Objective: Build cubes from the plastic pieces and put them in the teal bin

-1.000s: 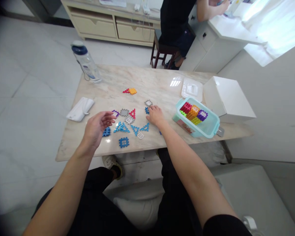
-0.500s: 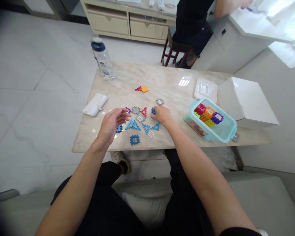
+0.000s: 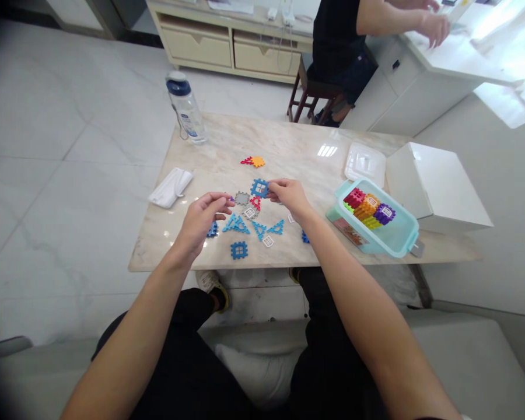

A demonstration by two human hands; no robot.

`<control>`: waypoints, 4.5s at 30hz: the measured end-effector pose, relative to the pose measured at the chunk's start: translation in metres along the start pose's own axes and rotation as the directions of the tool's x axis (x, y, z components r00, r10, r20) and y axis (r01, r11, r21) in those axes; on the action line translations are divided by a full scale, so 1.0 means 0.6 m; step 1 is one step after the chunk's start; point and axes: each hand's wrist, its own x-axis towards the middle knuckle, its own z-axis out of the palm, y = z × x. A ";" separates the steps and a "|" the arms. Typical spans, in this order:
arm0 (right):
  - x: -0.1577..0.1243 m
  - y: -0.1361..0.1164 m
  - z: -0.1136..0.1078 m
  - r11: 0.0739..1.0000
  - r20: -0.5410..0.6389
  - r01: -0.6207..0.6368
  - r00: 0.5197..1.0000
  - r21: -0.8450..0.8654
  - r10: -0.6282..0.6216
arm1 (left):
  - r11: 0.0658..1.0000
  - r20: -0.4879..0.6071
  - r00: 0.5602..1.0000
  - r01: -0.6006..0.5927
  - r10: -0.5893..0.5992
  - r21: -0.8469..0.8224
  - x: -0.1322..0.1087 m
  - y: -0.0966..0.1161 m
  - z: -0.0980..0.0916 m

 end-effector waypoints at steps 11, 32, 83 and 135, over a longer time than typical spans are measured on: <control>-0.072 -0.036 0.050 0.993 0.325 0.115 0.939 0.003 -0.110 | 0.999 0.065 0.997 0.036 -0.034 -0.024 0.005 -0.026 -0.009; -0.133 -0.023 0.069 0.433 0.604 0.799 0.600 -0.417 -0.524 | 0.999 0.095 0.995 -0.027 0.025 0.025 -0.002 -0.006 -0.062; -0.151 0.151 0.074 0.231 0.705 0.754 0.656 -0.614 -0.269 | 0.963 -0.261 0.965 -0.051 -0.021 -0.266 -0.007 0.027 -0.156; -0.080 0.087 0.250 0.154 0.635 0.726 0.668 -0.670 -0.387 | 0.773 -0.347 0.937 -0.186 -0.048 -0.607 -0.011 0.046 -0.169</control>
